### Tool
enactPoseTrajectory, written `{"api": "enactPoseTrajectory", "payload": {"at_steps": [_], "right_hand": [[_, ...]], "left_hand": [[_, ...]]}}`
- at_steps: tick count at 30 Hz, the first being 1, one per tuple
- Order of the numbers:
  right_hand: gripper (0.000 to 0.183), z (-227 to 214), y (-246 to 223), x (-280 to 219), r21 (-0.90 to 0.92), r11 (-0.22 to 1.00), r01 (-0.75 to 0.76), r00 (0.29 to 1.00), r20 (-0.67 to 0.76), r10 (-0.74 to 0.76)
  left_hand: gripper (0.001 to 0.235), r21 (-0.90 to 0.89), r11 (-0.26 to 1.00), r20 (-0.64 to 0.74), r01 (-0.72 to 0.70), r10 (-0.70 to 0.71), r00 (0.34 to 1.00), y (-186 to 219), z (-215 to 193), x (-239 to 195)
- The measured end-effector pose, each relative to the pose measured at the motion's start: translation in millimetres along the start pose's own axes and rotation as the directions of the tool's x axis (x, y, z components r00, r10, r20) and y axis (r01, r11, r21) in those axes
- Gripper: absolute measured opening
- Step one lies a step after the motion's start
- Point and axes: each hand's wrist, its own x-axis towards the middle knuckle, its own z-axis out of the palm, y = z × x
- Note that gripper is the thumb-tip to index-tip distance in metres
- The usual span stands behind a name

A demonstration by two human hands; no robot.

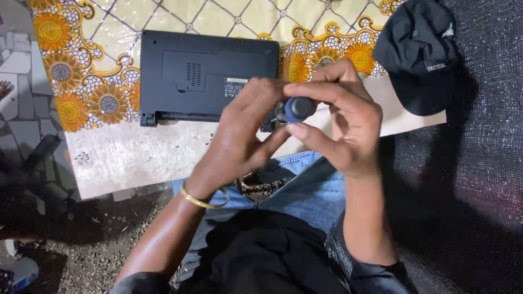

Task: The person removes the back cover of a laptop, cleans the internal components with a brush, and then reattaches the cover. They use a screwdriver to secure the screws and ensure the cover is properly aligned.

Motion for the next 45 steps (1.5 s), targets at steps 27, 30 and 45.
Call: {"api": "enactPoseTrajectory", "payload": {"at_steps": [27,30,45], "right_hand": [[0.026,13,4,19,0.142,0.988,0.068,0.997,-0.030,-0.064],[0.033,10,5,20,0.080,0.996,0.034,0.999,-0.037,-0.031],[0.036,-5,1,8,0.174,0.984,-0.046,0.996,0.088,0.031]], "left_hand": [[0.069,-0.179,0.975,-0.048,0.133,-0.143,0.989,-21,22,-19],[0.034,-0.244,0.955,-0.082,0.169,-0.194,0.978,-20,22,-9],[0.035,-0.141,0.988,-0.008,0.065,-0.067,0.998,-33,0,-2]]}}
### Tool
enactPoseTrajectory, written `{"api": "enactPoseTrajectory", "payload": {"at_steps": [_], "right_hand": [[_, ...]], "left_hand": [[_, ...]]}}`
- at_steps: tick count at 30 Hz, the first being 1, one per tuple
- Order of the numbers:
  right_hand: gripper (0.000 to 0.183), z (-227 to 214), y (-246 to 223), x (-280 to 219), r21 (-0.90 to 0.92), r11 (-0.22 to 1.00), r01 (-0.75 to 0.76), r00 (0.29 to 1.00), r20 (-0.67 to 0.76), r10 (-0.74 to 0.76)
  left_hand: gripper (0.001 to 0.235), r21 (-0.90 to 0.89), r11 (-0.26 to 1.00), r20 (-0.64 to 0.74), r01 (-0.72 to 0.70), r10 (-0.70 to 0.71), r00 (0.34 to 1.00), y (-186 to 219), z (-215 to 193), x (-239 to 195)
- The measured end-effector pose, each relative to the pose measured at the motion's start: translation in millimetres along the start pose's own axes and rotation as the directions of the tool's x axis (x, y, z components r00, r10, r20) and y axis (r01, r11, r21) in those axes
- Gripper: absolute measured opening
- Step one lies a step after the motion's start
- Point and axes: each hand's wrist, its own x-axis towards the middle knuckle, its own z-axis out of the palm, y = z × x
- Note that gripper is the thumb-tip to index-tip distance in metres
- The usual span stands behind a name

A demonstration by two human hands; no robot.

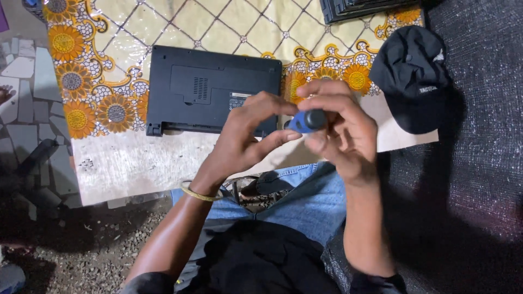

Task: The person removes the back cover of a laptop, cleans the internal components with a brush, and then reattaches the cover. They use a screwdriver to secure the screws and ensure the cover is properly aligned.

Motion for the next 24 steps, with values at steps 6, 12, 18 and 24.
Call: {"api": "enactPoseTrajectory", "payload": {"at_steps": [6,12,18,24], "right_hand": [[0.030,14,4,8,-0.096,0.992,0.077,0.985,-0.144,-0.090],[0.037,17,7,2,-0.082,0.991,0.107,0.968,-0.219,-0.122],[0.049,38,-1,-8,-0.145,0.985,0.090,0.933,-0.335,-0.135],[0.047,44,-10,-7,-0.127,0.992,-0.013,0.962,-0.271,-0.022]], "left_hand": [[0.033,0.108,0.989,-0.029,0.097,-0.094,0.995,8,14,-2],[0.043,0.056,0.992,0.019,-0.109,0.108,0.994,13,1,6],[0.047,0.114,0.980,0.225,-0.163,0.135,0.965,14,-11,5],[0.059,-0.001,1.000,0.336,0.030,-0.028,0.941,21,-20,4]]}}
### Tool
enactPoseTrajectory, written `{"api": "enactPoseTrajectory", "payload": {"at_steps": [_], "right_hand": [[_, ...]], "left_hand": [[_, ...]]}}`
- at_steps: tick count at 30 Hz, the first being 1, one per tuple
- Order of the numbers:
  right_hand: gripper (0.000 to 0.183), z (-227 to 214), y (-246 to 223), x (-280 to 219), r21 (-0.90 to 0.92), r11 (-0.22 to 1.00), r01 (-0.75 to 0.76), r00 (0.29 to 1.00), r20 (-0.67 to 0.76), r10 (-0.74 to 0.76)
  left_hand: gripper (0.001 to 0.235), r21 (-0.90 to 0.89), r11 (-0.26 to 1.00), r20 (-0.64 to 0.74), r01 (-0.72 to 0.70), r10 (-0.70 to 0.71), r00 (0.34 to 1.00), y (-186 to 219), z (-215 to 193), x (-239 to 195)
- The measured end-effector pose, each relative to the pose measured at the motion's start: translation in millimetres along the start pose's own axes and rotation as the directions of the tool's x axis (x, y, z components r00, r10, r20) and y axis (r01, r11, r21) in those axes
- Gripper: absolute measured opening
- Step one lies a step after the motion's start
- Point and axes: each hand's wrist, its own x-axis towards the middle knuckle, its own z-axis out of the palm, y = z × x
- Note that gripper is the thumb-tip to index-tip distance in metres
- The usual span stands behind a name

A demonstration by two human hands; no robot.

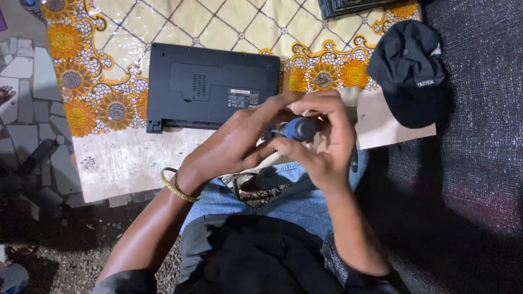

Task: The person removes the back cover of a laptop, cleans the internal components with a brush, and then reattaches the cover. They use a screwdriver to secure the screws and ensure the cover is properly aligned.

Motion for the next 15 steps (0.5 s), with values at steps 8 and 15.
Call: {"api": "enactPoseTrajectory", "payload": {"at_steps": [8,15], "right_hand": [[0.033,-24,39,2,0.077,0.995,0.061,0.989,0.133,-0.071],[0.044,1,56,-4,0.148,0.985,0.089,0.991,-0.112,-0.073]], "left_hand": [[0.044,0.062,0.998,-0.128,0.029,-0.021,0.992,8,9,-2],[0.040,0.062,0.998,-0.381,0.016,0.009,0.924,-21,29,-4]]}}
